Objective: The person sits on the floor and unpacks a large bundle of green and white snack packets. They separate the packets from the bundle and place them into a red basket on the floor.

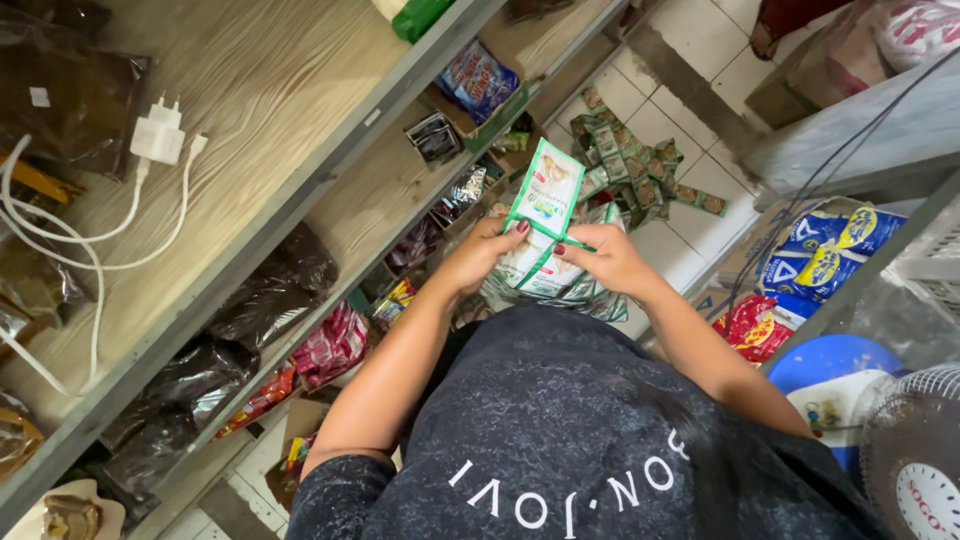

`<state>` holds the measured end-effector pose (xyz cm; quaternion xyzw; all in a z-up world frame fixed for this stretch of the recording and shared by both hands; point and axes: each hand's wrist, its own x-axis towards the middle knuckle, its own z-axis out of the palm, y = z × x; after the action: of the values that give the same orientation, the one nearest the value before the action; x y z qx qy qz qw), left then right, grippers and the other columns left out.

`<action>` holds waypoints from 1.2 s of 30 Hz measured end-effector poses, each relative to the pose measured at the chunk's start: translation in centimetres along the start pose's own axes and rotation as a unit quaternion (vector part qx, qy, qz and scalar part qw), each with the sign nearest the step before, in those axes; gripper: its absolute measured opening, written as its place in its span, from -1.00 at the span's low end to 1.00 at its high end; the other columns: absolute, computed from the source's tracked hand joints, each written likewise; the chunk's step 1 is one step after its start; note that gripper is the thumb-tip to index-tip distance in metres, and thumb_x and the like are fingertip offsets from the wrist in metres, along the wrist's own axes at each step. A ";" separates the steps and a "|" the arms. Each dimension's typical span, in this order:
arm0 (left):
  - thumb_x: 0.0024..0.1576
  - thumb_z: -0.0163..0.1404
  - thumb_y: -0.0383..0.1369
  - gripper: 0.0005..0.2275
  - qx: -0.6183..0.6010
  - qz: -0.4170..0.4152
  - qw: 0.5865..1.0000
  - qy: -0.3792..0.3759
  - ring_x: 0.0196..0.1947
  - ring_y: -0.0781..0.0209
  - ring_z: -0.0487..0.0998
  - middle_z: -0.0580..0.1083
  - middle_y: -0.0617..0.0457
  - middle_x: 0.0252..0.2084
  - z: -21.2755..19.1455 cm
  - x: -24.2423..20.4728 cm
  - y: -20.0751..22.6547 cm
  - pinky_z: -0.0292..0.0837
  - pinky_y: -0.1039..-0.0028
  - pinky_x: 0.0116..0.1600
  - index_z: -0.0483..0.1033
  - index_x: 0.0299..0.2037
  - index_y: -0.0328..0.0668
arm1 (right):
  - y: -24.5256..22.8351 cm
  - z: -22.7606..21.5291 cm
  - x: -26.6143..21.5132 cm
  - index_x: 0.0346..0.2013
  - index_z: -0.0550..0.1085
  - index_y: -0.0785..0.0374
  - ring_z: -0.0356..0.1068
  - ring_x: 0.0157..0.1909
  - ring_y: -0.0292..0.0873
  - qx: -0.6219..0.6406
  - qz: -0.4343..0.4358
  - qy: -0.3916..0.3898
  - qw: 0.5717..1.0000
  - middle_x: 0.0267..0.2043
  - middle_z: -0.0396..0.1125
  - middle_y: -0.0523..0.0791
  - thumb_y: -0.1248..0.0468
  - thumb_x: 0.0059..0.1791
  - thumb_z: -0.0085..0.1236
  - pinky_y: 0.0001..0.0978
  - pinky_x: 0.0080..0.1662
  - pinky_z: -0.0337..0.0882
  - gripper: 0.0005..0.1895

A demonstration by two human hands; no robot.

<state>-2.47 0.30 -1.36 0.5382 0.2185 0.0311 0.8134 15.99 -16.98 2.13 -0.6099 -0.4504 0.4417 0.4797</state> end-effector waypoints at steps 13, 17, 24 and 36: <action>0.35 0.01 -0.13 -0.61 0.046 0.007 0.998 -0.034 -0.12 0.26 0.53 0.59 -0.04 -0.06 -2.4 1.1 1.9 0.42 0.42 0.08 0.62 0.04 -0.40 | -3.2 -0.4 -0.9 -0.17 0.56 0.40 0.48 -0.22 -0.19 -0.084 -0.063 0.055 0.993 -0.23 0.51 -0.04 0.28 0.07 0.16 -0.39 -0.12 0.44 -0.81; 0.19 0.10 -0.13 -0.56 0.184 0.150 0.960 -0.148 -0.05 0.25 0.49 0.55 -0.01 -0.02 -3.1 -0.7 5.8 0.41 0.43 0.06 0.51 0.09 -0.39 | -9.5 -1.4 -2.5 -0.16 0.56 0.39 0.49 -0.23 -0.10 -0.174 -0.135 0.051 0.974 -0.27 0.48 0.01 0.32 0.04 0.17 -0.36 -0.13 0.43 -0.83; 0.15 0.13 -0.21 -0.73 0.398 0.049 0.915 -0.055 -0.36 0.15 0.53 0.59 -0.12 -0.34 2.2 -0.6 8.1 0.38 0.28 -0.20 0.64 -0.01 -0.10 | -15.2 -6.9 -4.9 -0.14 0.57 0.42 0.48 -0.29 -0.14 -0.204 -0.111 0.145 0.962 -0.29 0.48 -0.01 0.38 0.06 0.20 -0.42 -0.17 0.43 -0.86; 0.24 -0.04 -0.39 -0.74 0.269 0.139 0.953 0.033 -0.23 -0.08 0.61 0.56 -0.24 -0.21 8.0 -4.4 3.1 0.46 0.27 -0.09 0.51 0.11 -0.21 | -7.3 -5.9 -1.9 0.17 0.45 0.26 0.28 0.38 0.12 -0.361 -0.158 0.075 0.916 0.29 0.34 0.07 0.24 -0.03 0.27 0.00 0.35 0.23 -0.52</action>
<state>-2.82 -6.55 5.39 0.7605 0.1685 0.1012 0.6188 20.44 -18.96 10.34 -0.6940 -0.6324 0.1204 0.3225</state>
